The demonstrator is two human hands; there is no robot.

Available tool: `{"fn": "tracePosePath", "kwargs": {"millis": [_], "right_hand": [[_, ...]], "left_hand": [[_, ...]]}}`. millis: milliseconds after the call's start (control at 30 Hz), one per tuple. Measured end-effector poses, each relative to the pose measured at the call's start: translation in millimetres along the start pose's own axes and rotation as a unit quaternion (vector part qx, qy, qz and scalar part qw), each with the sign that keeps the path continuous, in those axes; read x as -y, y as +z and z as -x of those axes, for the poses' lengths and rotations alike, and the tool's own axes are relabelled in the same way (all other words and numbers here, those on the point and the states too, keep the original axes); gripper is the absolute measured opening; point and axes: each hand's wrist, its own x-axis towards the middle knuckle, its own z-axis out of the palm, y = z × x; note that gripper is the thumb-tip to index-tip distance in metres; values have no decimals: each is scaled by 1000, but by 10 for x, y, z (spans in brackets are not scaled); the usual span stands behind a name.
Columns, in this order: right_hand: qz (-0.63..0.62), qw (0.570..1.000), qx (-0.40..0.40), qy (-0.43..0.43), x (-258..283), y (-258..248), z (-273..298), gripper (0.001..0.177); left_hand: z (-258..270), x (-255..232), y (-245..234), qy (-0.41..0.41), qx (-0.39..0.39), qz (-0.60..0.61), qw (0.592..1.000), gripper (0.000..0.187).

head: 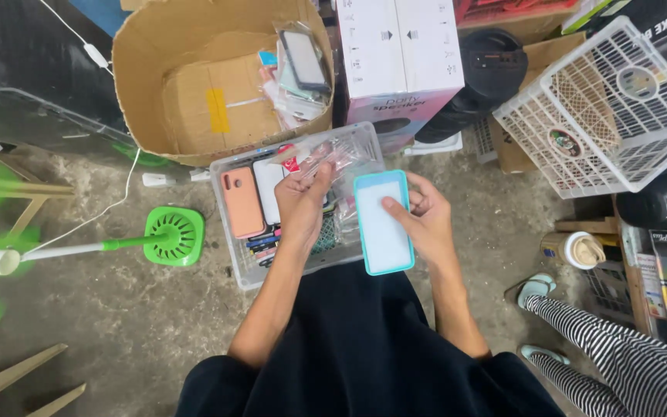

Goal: The person organizes phone screen protectors and cases by placing them into a plastic bin, sometimes first inserting a case into a plastic bag, and sometimes placing one packaged case into another. The person uses both hands to manipulate the items.

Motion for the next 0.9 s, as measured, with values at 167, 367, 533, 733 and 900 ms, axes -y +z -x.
{"fn": "tracePosePath", "kwargs": {"millis": [167, 367, 533, 733, 900], "right_hand": [[33, 998, -23, -40, -13, 14, -4, 51], [41, 995, -58, -74, 184, 128, 19, 51], [12, 997, -46, -63, 16, 184, 50, 39], [18, 997, -50, -53, -58, 285, 114, 34], [42, 997, -26, -52, 87, 384, 125, 69]], "left_hand": [[6, -63, 40, -16, -12, 90, 996, 27], [45, -102, 101, -19, -31, 27, 999, 30], [106, 6, 139, 0, -2, -10, 1000, 34], [183, -173, 259, -2, 35, -1, 999, 45], [268, -286, 283, 54, 129, -104, 985, 51]]}}
